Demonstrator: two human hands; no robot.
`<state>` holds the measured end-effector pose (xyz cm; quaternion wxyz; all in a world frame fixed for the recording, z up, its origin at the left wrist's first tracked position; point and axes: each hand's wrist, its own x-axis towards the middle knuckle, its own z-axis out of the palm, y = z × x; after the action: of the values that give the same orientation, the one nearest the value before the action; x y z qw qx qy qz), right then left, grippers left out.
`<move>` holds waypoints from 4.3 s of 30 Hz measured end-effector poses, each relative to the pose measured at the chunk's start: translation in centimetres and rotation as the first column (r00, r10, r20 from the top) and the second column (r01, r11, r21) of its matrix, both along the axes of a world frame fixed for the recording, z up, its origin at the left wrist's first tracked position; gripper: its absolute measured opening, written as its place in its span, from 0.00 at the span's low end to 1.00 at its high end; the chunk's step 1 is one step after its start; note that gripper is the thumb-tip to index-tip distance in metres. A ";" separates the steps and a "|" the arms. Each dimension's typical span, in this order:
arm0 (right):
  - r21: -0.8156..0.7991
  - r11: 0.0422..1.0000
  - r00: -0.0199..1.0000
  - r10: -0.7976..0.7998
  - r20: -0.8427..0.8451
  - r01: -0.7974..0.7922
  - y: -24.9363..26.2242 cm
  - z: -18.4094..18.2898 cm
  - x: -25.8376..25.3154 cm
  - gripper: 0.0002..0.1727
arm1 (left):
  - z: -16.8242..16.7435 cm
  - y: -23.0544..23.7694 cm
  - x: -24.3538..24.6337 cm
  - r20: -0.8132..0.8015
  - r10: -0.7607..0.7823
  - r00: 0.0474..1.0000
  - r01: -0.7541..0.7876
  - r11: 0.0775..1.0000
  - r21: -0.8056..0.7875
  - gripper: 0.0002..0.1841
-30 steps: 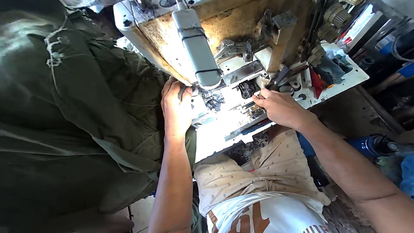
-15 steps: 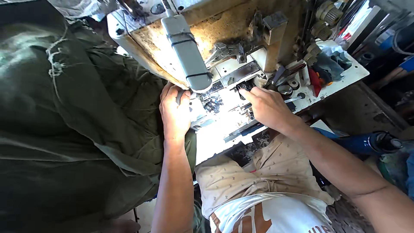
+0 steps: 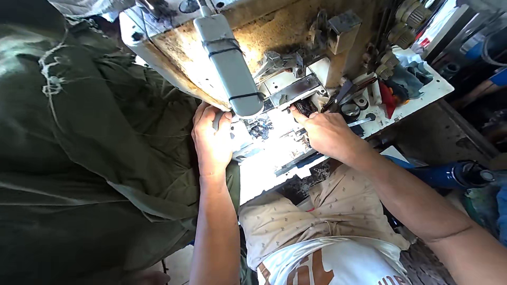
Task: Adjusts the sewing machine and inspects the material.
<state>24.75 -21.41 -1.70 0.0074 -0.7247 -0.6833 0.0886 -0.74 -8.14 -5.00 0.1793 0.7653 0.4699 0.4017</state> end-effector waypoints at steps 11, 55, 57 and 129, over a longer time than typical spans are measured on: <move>0.544 0.839 0.961 0.140 -0.239 0.013 -4.1 -2.8 2.7 0.13 | 0.0 0.0 -0.1 -0.024 -0.003 1.000 0.002 1.000 -0.024 0.18; 0.393 0.919 1.000 -0.019 0.017 0.011 -1.0 -1.0 3.0 0.12 | 0.4 -0.3 0.1 0.025 -0.050 0.998 0.048 0.997 0.058 0.14; 0.364 0.931 0.999 -0.020 0.039 0.005 -0.3 -0.7 2.7 0.13 | 0.3 -0.3 0.0 0.037 -0.058 0.998 0.055 0.996 0.064 0.14; 0.580 0.808 0.969 0.053 -0.242 0.101 -4.9 -2.2 3.3 0.13 | 1.2 -8.7 9.3 -0.453 -0.245 0.857 0.280 0.960 0.011 0.10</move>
<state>28.00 -26.33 -3.89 0.3172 -0.6786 -0.6614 -0.0378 8.52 -16.80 -3.83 0.0902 0.9000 0.3742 0.2044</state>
